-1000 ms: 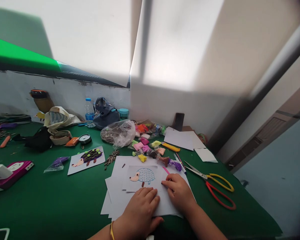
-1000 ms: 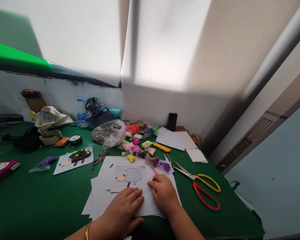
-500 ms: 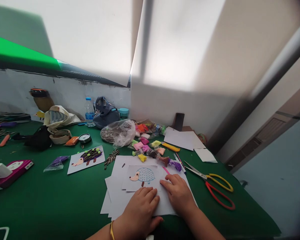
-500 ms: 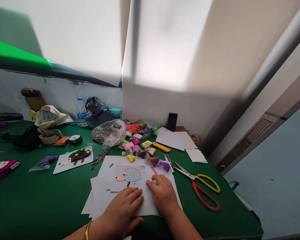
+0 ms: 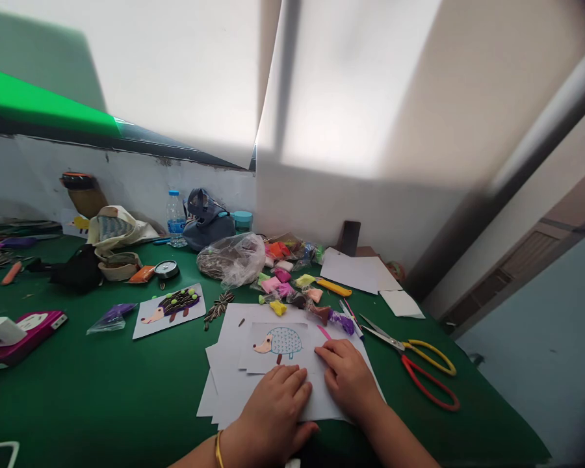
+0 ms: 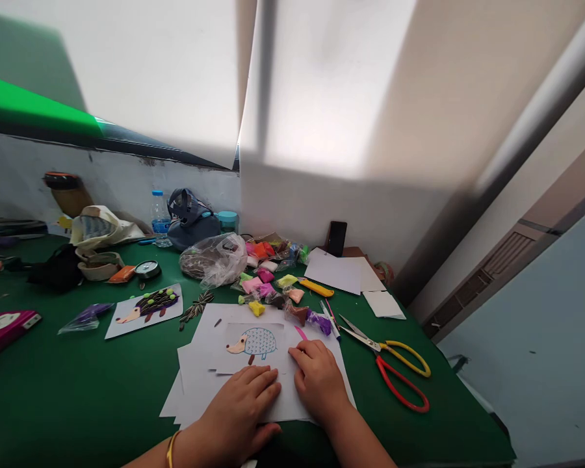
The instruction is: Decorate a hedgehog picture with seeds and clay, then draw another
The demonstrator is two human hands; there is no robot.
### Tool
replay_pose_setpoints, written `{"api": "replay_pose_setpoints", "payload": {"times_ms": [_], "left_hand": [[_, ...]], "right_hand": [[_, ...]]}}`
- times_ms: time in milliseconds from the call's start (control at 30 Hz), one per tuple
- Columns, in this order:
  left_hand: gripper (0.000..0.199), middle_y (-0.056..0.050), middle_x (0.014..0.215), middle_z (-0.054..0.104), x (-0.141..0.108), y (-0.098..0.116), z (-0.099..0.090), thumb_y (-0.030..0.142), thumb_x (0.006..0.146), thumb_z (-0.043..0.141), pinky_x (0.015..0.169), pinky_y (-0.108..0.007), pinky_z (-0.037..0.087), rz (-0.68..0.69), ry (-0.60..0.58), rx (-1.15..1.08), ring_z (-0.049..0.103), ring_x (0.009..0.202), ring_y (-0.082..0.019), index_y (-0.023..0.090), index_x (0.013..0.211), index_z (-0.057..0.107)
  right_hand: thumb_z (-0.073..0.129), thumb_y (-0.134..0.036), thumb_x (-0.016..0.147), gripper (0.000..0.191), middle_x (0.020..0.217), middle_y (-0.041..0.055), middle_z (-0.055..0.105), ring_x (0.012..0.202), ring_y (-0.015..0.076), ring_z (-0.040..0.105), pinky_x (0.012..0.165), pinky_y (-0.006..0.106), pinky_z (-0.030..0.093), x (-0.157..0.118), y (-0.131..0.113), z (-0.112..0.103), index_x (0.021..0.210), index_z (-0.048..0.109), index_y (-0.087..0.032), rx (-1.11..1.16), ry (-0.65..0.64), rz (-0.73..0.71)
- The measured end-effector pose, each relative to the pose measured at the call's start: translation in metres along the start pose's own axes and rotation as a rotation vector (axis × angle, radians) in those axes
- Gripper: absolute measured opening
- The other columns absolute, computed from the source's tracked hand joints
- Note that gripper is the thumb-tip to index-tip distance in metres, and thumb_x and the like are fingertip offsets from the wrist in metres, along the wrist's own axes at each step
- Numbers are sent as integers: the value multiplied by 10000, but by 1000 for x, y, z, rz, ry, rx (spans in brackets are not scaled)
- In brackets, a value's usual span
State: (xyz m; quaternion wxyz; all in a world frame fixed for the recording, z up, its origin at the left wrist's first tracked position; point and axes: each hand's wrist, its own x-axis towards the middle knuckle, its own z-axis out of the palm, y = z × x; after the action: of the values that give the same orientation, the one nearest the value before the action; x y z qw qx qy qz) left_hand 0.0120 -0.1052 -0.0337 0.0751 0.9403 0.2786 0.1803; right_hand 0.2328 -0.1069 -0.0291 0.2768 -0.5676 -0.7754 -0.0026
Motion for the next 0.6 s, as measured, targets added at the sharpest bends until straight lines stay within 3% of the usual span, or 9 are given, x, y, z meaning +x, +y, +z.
{"api": "replay_pose_setpoints", "payload": {"times_ms": [233, 400, 600], "left_hand": [[539, -143, 1357, 600, -1, -1, 3, 481, 810, 672, 1036, -528, 452, 4, 13, 4, 558, 1221, -350, 176, 1245, 577], [548, -156, 1379, 586, -1, -1, 0, 507, 824, 648, 1048, -527, 449, 15, 9, 6, 550, 1249, -352, 175, 1254, 580], [573, -142, 1424, 551, -3, -3, 0, 518, 825, 651, 1067, -504, 437, 28, 8, 1, 502, 1307, -347, 182, 1282, 572]], "right_hand": [[565, -188, 885, 232, 1011, 92, 681, 963, 250, 602, 865, 389, 501, 7, 3, 3, 1038, 732, -236, 37, 4, 77], [563, -147, 864, 171, 920, 56, 685, 912, 225, 613, 829, 347, 484, 20, 6, 2, 842, 711, -229, 53, -55, 158], [548, -171, 853, 140, 819, 22, 699, 785, 193, 633, 709, 295, 455, 36, -7, -4, 830, 676, -222, 145, -109, 234]]}}
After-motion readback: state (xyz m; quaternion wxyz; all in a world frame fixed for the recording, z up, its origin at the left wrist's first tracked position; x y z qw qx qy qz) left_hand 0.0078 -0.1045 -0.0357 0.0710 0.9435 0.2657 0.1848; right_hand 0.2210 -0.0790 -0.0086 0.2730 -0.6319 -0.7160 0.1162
